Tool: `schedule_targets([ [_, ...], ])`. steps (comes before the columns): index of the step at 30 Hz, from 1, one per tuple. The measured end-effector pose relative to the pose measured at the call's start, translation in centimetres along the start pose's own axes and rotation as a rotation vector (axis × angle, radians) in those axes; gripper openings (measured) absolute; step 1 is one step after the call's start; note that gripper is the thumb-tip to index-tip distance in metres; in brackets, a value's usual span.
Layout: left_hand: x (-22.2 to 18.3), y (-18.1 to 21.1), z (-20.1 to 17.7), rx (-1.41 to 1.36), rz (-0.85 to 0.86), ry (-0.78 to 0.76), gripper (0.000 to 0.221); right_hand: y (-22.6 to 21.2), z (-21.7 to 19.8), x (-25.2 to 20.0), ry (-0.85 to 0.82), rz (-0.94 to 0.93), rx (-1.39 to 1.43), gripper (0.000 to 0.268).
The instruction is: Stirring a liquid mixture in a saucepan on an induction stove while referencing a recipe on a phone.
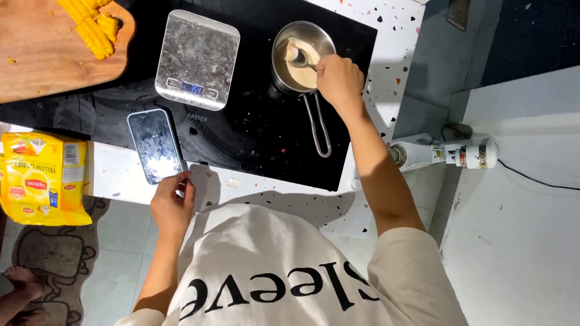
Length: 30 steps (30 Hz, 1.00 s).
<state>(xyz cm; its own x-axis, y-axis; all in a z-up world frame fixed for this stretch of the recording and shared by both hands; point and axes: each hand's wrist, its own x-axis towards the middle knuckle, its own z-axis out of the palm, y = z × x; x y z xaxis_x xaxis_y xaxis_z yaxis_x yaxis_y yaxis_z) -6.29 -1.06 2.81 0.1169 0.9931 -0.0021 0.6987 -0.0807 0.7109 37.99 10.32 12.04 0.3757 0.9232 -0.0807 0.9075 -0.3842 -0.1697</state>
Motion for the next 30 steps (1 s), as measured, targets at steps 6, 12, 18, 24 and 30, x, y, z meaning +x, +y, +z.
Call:
schedule_targets([
  [6,-0.2,0.6,0.2,-0.042,-0.019,-0.020,0.019,2.0,0.4,0.7,-0.108,0.090,-0.058,0.029],
  [12,0.2,1.3,0.2,-0.063,-0.003,-0.024,0.019,0.7,-1.5,-0.2,-0.099,0.064,-0.028,0.033],
  [18,0.1,1.2,0.6,-0.029,0.000,-0.044,0.020,0.3,0.3,0.0,-0.086,0.062,-0.003,0.031],
  [24,0.0,1.1,0.6,-0.078,0.007,-0.022,0.020,1.0,-0.3,-0.1,-0.030,0.084,-0.015,0.032],
  [30,0.2,1.3,0.6,-0.038,-0.021,-0.051,0.019,0.3,-0.4,-0.3,-0.003,0.038,-0.036,0.028],
])
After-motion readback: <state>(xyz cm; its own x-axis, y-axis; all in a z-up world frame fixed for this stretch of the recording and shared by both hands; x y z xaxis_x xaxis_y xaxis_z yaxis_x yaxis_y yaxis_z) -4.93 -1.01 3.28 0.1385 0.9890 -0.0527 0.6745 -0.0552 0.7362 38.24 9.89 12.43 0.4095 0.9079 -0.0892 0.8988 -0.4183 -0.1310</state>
